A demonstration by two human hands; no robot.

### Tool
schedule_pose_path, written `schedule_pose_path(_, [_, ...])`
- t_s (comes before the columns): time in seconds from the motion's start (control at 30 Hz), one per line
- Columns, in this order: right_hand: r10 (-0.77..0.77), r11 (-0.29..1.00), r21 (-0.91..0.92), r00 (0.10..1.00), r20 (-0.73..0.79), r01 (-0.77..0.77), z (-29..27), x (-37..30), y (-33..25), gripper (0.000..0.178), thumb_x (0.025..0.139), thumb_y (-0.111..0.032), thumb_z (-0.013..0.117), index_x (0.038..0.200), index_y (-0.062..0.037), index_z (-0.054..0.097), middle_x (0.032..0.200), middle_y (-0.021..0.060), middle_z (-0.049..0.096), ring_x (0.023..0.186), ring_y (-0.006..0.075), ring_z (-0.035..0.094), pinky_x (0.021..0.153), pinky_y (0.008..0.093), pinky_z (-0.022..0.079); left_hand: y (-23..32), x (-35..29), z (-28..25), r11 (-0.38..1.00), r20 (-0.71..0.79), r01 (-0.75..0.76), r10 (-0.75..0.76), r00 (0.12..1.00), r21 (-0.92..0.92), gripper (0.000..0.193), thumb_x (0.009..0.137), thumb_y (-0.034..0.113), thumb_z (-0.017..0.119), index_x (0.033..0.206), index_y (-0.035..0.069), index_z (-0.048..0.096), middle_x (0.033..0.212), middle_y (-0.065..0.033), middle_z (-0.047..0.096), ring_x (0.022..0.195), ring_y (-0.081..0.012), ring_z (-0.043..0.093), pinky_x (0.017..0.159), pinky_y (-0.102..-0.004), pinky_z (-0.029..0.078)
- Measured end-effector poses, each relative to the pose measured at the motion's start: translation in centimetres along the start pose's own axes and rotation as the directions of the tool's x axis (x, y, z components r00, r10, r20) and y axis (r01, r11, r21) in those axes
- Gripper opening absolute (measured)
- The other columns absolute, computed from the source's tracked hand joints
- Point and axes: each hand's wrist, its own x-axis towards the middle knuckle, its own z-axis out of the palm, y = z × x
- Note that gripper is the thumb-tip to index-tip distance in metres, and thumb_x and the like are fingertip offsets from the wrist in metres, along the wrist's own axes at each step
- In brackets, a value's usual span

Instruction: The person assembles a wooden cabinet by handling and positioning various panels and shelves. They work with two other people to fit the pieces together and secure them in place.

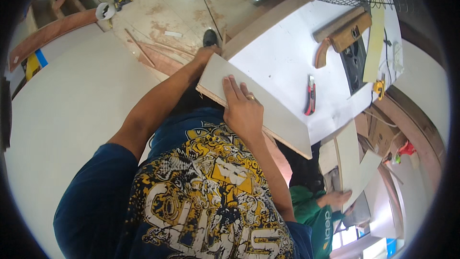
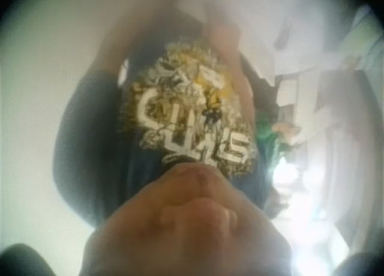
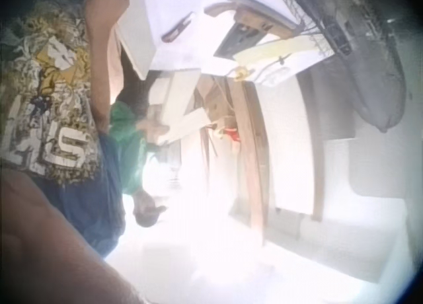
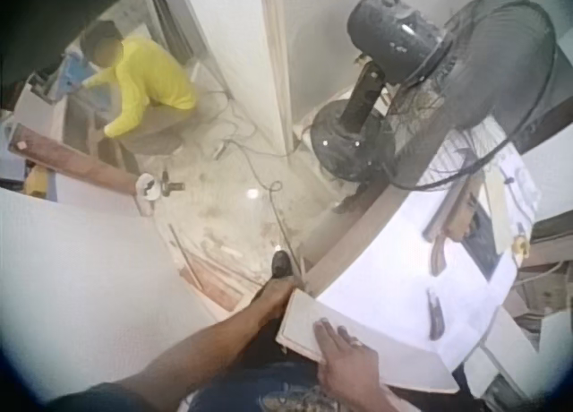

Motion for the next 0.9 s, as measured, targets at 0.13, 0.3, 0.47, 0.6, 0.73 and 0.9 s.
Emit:
schedule_pose_path(0.13, [0.045, 0.998, 0.047, 0.999, -0.006, -0.045, 0.1, 0.2, -0.3, 0.072, 0.075, -0.004, 0.065, 0.145, -0.0094, 0.052, 0.149, 0.0113, 0.058, 0.123, 0.0390, 0.065, 0.098, 0.0470, 0.057, 7.5, -8.2, -3.1, 0.947, 0.041, 0.046, -0.062, 0.997, 0.318, 0.050, 0.096, 0.032, 0.061, 0.136, 0.003, 0.064, 0.082, -0.0002, 0.064, 0.067, -0.0081, 0.055, 0.054, -0.0272, 0.042])
schedule_pose_path(0.3, [0.023, 0.999, 0.048, 1.000, 0.002, -0.023, -0.7, 0.7, -0.1, 0.071, 0.074, -0.004, 0.064, 0.144, -0.0093, 0.053, 0.147, 0.0113, 0.059, 0.122, 0.0381, 0.065, 0.095, 0.0459, 0.058, 12.5, -23.5, -2.3, 0.939, 0.218, -0.129, 0.060, 0.974, 0.319, 0.055, 0.097, 0.026, 0.057, 0.147, 0.002, 0.055, 0.071, 0.0022, 0.057, 0.047, -0.0041, 0.039, 0.042, -0.0216, 0.030])
schedule_pose_path(0.47, [0.029, 0.996, 0.086, 1.000, -0.007, -0.029, -0.7, 0.9, -0.2, 0.069, 0.075, -0.004, 0.063, 0.143, -0.0087, 0.054, 0.144, 0.0117, 0.061, 0.120, 0.0386, 0.067, 0.093, 0.0457, 0.059, 11.9, -23.6, -0.3, 0.951, 0.158, -0.135, 0.093, 0.983, 0.278, 0.054, 0.099, 0.020, 0.054, 0.148, -0.002, 0.052, 0.070, 0.0016, 0.057, 0.047, -0.0037, 0.040, 0.041, -0.0218, 0.032])
schedule_pose_path(0.6, [0.039, 0.996, 0.081, 0.999, -0.018, -0.038, -0.7, 1.2, 0.1, 0.067, 0.075, -0.003, 0.063, 0.141, -0.0089, 0.055, 0.141, 0.0118, 0.064, 0.118, 0.0386, 0.068, 0.091, 0.0460, 0.059, 11.5, -20.3, 0.9, 0.955, 0.122, -0.167, 0.141, 0.982, 0.244, 0.040, 0.097, 0.016, 0.055, 0.128, -0.008, 0.062, 0.071, 0.0013, 0.056, 0.054, -0.0058, 0.046, 0.046, -0.0242, 0.035])
schedule_pose_path(0.73, [0.041, 0.996, 0.076, 0.999, -0.025, -0.038, -0.9, 1.3, 0.4, 0.071, 0.073, -0.003, 0.065, 0.143, -0.0116, 0.054, 0.142, 0.0112, 0.063, 0.119, 0.0369, 0.067, 0.089, 0.0456, 0.059, 8.5, -9.9, 0.6, 0.950, 0.031, -0.122, 0.118, 0.993, 0.288, 0.029, 0.095, 0.019, 0.057, 0.110, -0.003, 0.068, 0.068, -0.0021, 0.059, 0.051, -0.0108, 0.048, 0.044, -0.0303, 0.037])
schedule_pose_path(0.9, [-0.006, 0.998, 0.058, 1.000, -0.009, 0.007, -1.6, 1.1, 0.2, 0.074, 0.072, -0.003, 0.069, 0.144, -0.0127, 0.055, 0.140, 0.0111, 0.064, 0.115, 0.0344, 0.069, 0.089, 0.0431, 0.060, 2.1, 6.1, -5.7, 0.949, -0.043, 0.094, -0.085, 0.995, 0.302, 0.027, 0.096, 0.032, 0.059, 0.101, 0.007, 0.071, 0.066, -0.0047, 0.057, 0.048, -0.0153, 0.047, 0.043, -0.0324, 0.036])
